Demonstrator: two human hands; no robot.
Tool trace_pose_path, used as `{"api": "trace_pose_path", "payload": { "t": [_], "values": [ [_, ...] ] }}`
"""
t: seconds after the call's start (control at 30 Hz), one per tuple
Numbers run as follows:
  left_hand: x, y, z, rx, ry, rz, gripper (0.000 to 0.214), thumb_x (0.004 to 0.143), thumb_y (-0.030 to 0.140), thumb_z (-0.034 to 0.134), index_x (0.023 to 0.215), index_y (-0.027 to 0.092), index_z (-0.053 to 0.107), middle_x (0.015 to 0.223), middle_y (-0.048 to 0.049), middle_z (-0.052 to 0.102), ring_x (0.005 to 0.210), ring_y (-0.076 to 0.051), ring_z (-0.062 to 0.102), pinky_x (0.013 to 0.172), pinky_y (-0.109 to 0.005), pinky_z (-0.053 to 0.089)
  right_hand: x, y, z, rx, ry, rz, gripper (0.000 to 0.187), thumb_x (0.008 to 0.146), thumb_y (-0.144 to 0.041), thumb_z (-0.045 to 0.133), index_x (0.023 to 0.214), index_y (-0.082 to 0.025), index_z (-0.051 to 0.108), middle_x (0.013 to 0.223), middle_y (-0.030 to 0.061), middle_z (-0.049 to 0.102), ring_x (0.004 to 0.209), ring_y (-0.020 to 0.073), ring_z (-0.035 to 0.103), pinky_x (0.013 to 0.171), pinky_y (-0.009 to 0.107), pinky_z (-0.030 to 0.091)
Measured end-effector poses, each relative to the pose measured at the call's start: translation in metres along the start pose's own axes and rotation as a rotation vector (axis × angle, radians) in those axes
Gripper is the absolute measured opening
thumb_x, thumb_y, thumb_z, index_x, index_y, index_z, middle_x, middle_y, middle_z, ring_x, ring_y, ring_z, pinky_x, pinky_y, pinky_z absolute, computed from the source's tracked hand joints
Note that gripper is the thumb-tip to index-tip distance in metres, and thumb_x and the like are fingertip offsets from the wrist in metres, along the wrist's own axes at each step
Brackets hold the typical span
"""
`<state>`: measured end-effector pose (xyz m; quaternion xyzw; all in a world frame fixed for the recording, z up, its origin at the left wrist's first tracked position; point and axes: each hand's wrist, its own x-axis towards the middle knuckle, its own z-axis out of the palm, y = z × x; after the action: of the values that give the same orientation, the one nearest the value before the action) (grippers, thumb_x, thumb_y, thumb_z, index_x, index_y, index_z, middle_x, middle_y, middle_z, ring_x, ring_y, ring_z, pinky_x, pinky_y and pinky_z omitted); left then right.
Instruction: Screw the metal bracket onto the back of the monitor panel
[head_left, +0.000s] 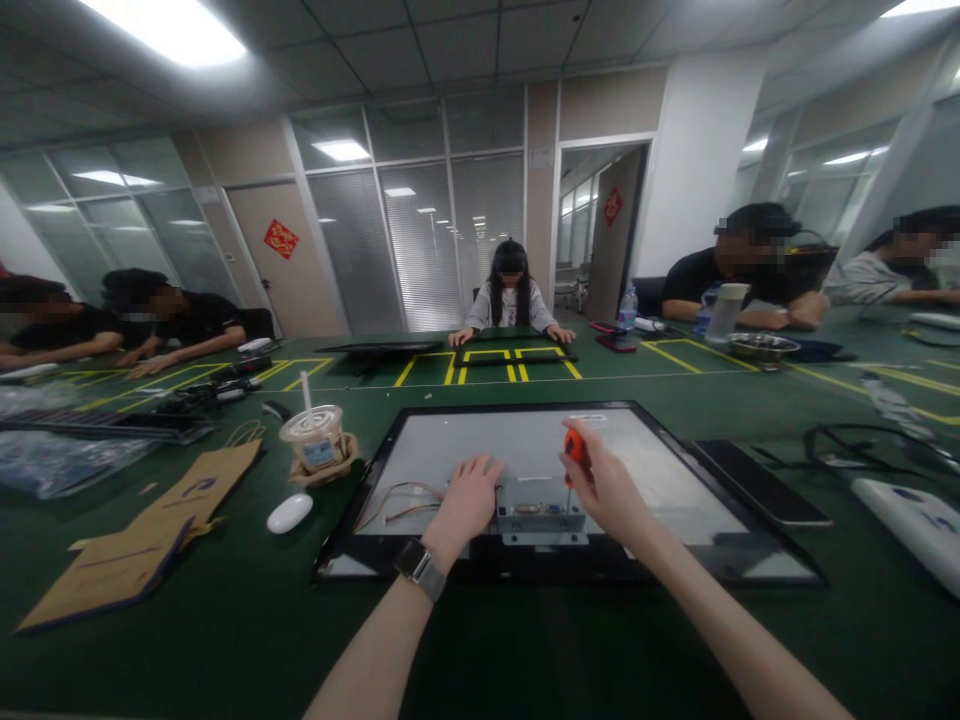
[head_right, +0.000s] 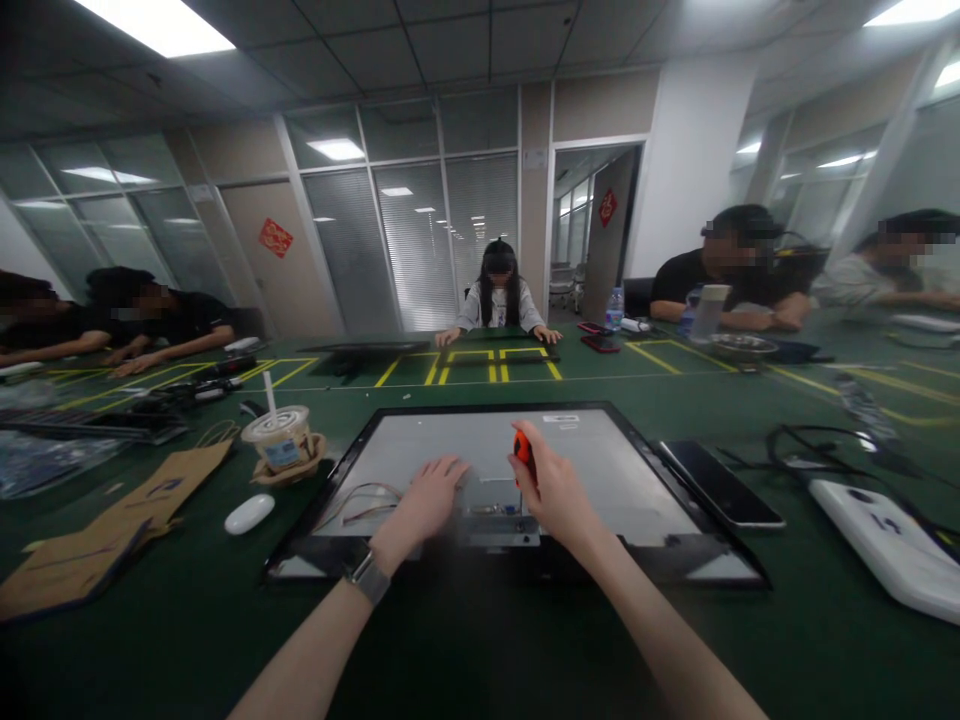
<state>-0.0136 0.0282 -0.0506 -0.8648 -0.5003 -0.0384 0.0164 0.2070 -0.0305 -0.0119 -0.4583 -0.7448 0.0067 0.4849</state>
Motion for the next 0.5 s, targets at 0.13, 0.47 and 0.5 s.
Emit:
{"api": "trace_pose_path", "payload": {
  "t": [0.13, 0.47, 0.5],
  "values": [
    [-0.001, 0.000, 0.000, 0.006, 0.018, 0.001, 0.055, 0.093, 0.008, 0.030, 0.146, 0.019, 0.043, 0.152, -0.0120, 0.043, 0.139, -0.027, 0.041, 0.114, -0.045, 0.033, 0.001, -0.003, -0.003, -0.009, -0.027, -0.043, 0.035, 0.097, -0.029, 0.047, 0.130, -0.020, 0.046, 0.067, -0.0009, 0.063, 0.049, 0.0171, 0.062, 0.050, 0.027, 0.046],
    [-0.001, 0.001, -0.002, 0.000, 0.010, 0.011, 0.057, 0.089, 0.004, 0.035, 0.143, 0.017, 0.046, 0.151, -0.0136, 0.044, 0.139, -0.028, 0.042, 0.114, -0.048, 0.034, 0.006, -0.017, -0.012, 0.106, 0.119, -0.210, 0.018, 0.092, -0.029, 0.062, 0.108, -0.024, 0.067, 0.080, 0.0039, 0.068, 0.068, 0.0185, 0.064, 0.066, 0.029, 0.053],
    [-0.002, 0.001, -0.003, -0.003, 0.010, 0.009, 0.057, 0.089, 0.004, 0.034, 0.143, 0.017, 0.046, 0.151, -0.0134, 0.045, 0.138, -0.028, 0.042, 0.114, -0.047, 0.034, 0.007, -0.019, -0.013, 0.138, 0.138, -0.205, 0.015, 0.092, -0.028, 0.062, 0.104, -0.023, 0.069, 0.081, 0.0040, 0.068, 0.070, 0.0187, 0.064, 0.067, 0.030, 0.053]
  ]
}}
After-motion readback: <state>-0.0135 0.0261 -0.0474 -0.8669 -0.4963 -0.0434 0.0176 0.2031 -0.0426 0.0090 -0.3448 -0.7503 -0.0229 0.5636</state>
